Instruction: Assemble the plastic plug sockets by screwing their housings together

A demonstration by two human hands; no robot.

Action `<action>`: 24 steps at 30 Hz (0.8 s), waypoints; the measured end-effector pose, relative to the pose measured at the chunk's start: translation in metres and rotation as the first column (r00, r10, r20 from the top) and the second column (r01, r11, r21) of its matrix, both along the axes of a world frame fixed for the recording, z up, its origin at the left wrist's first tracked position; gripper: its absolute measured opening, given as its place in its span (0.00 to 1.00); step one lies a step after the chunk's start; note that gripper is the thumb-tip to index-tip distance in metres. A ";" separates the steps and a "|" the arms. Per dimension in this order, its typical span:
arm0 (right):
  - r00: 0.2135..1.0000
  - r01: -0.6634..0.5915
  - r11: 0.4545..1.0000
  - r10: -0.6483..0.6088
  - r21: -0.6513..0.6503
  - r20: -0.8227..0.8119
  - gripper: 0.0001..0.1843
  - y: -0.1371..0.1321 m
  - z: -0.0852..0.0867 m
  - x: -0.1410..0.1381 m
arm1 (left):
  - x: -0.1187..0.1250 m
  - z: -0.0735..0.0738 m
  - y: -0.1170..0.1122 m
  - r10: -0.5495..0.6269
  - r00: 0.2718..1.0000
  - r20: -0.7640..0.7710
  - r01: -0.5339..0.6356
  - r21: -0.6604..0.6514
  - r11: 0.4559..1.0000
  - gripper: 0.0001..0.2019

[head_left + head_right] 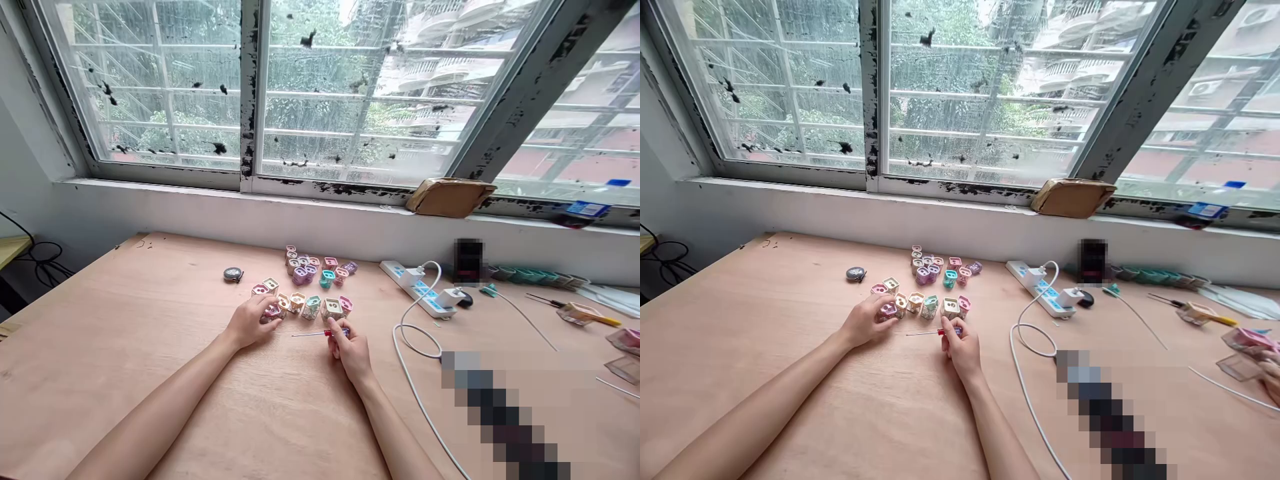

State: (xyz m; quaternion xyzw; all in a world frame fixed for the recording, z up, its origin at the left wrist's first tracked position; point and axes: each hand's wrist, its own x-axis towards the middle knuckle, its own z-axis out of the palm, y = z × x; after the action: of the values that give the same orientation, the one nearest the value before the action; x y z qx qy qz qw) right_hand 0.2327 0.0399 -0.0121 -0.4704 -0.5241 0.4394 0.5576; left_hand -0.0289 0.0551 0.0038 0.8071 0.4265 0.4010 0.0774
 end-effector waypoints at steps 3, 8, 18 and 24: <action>1.000 0.009 1.000 -0.009 0.003 0.002 0.31 -0.001 0.001 0.000 | -0.001 0.000 0.000 -0.023 0.999 0.026 0.024 -0.039 0.999 0.17; 1.000 0.011 1.000 -0.012 -0.011 -0.006 0.31 -0.001 0.002 0.000 | -0.005 0.000 0.001 -0.032 0.996 0.079 0.039 -0.098 0.994 0.14; 0.999 0.002 1.000 -0.003 -0.028 -0.049 0.31 -0.001 0.002 -0.001 | -0.010 0.003 0.000 -0.018 0.990 0.141 0.049 -0.220 0.974 0.22; 0.998 0.017 1.000 -0.018 -0.013 -0.065 0.31 -0.001 0.002 0.000 | -0.016 0.009 -0.010 -0.109 0.990 0.084 0.127 -0.249 0.960 0.25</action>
State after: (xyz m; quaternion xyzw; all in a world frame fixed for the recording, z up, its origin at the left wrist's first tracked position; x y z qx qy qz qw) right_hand 0.2325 0.0387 -0.0102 -0.4637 -0.4989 0.4529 0.5754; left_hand -0.0454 0.0453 0.0127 0.8002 0.4222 0.3656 0.2184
